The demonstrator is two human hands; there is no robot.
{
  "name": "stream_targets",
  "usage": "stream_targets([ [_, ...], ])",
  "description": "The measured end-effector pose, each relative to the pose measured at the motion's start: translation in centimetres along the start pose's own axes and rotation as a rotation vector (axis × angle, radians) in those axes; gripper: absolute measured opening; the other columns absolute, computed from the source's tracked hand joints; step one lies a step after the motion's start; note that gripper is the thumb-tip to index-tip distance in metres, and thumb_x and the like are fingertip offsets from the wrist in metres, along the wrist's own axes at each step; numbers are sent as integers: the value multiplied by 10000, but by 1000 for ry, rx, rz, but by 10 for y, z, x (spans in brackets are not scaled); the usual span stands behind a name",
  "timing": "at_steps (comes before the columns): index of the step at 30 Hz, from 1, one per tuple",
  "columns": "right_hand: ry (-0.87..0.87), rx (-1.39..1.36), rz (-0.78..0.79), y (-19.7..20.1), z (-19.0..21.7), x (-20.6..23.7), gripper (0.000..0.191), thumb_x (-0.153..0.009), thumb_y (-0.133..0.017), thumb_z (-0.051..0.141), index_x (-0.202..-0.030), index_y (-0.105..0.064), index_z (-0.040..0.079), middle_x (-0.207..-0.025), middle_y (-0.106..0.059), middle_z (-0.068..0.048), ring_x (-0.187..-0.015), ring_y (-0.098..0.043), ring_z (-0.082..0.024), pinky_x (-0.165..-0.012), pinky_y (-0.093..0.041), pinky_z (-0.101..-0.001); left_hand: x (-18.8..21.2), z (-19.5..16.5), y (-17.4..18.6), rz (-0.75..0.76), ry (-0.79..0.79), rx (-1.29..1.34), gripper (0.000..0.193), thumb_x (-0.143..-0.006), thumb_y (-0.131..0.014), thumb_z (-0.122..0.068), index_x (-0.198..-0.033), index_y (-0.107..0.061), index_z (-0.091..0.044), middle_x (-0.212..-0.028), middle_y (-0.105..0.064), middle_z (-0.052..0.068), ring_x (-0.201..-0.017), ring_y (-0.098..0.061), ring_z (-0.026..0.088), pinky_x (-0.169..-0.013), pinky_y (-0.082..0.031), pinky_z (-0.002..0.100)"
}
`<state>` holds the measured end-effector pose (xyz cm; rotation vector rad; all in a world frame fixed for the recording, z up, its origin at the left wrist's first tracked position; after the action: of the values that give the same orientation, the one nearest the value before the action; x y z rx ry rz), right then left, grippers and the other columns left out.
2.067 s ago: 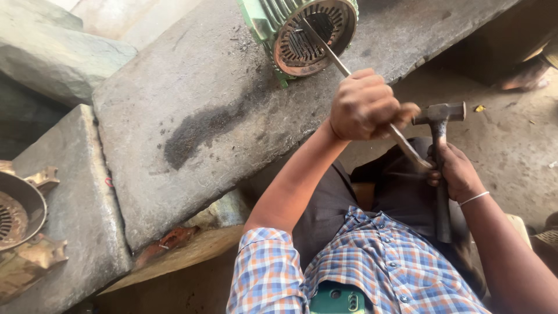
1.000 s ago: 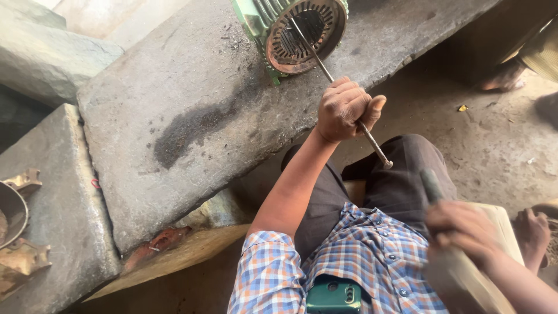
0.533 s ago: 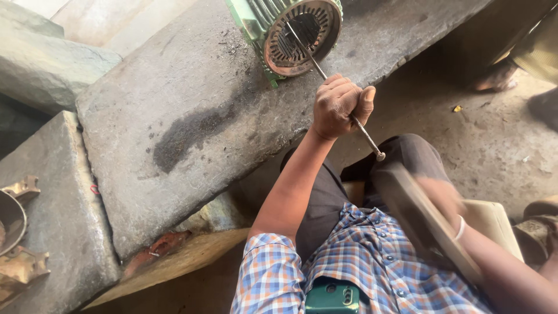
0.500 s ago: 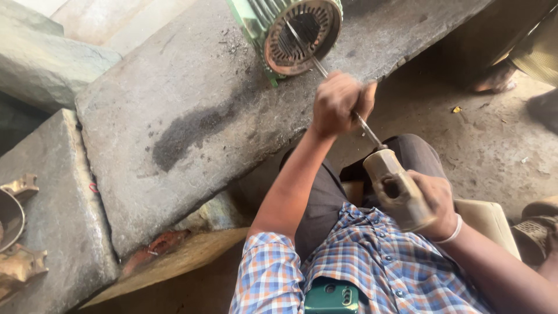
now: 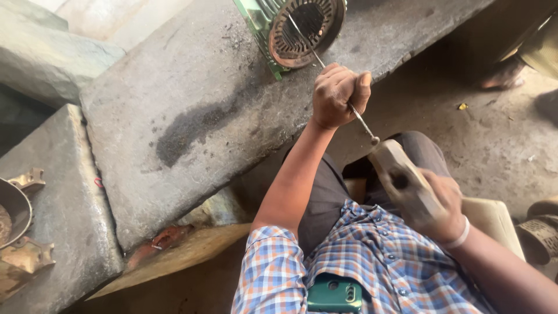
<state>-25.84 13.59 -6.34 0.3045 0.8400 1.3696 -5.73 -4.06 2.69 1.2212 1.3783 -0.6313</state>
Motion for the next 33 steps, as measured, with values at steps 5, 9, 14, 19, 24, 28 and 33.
stream_targets([
  [5, 323, -411, 49, 44, 30, 6, 237, -815, -703, 217, -1014, -642, 102, -779, -663, -74, -654, -673, -217, -609, -545, -374, -4, -4, 7, -64, -13, -20, 372, -973, -626, -94, -616, -519, -101, -540, -517, 42, -485, -513, 215, -568, -417, 359],
  [9, 106, 280, 327, 25, 27, -21, 201, -667, -742, 169, -851, -669, 135, -774, -626, -51, -695, -642, -238, -579, -542, -348, -11, -7, 3, -29, -6, -12, 358, -969, -636, -111, -622, -547, -103, -556, -550, 39, -495, -536, 211, -571, -422, 356],
  [14, 315, -1, 100, -11, 15, -18, 583, -679, -832, 343, -1066, -675, -65, -823, -689, -192, -679, -685, -372, -598, -540, -427, -21, -2, -12, 15, 2, -70, 374, -963, -658, -129, -611, -535, -107, -543, -540, 36, -485, -531, 218, -563, -412, 366],
  [19, 476, -449, 33, 19, -14, 13, 367, -866, -700, 293, -1105, -638, 23, -959, -708, -146, -833, -731, -275, -765, -587, -367, -12, 2, -1, -31, -17, -34, 367, -966, -631, -111, -614, -529, -103, -531, -535, 40, -457, -512, 208, -532, -394, 363],
  [24, 469, -542, 140, 14, -7, -22, 398, -815, -769, 339, -1051, -648, 41, -844, -721, -97, -729, -737, -214, -664, -598, -346, -14, 4, 2, -10, 2, -26, 404, -997, -613, -109, -611, -494, -104, -537, -524, 43, -469, -515, 211, -544, -415, 369],
  [28, 476, -230, 13, 10, 7, -29, 414, -781, -761, 288, -1052, -623, 8, -852, -705, -156, -710, -707, -293, -623, -560, -406, -26, 10, 0, -76, 22, 4, 361, -1029, -583, -133, -669, -568, -102, -569, -577, 33, -498, -573, 195, -557, -451, 345],
  [33, 492, -661, 37, 43, 2, 0, 398, -753, -767, 235, -1057, -636, 15, -850, -700, -140, -715, -699, -281, -642, -553, -396, -20, 11, 0, -30, 31, -25, 408, -1014, -586, -114, -612, -515, -112, -523, -529, 27, -455, -528, 202, -530, -413, 361],
])
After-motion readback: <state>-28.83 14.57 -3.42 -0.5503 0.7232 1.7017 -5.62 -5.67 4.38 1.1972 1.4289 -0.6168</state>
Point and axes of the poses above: each hand's wrist, its own x-axis away from the middle knuckle, its own y-axis out of the back of the hand, z = x × y, the point moved 4 cm from there along -x, towards the middle knuckle
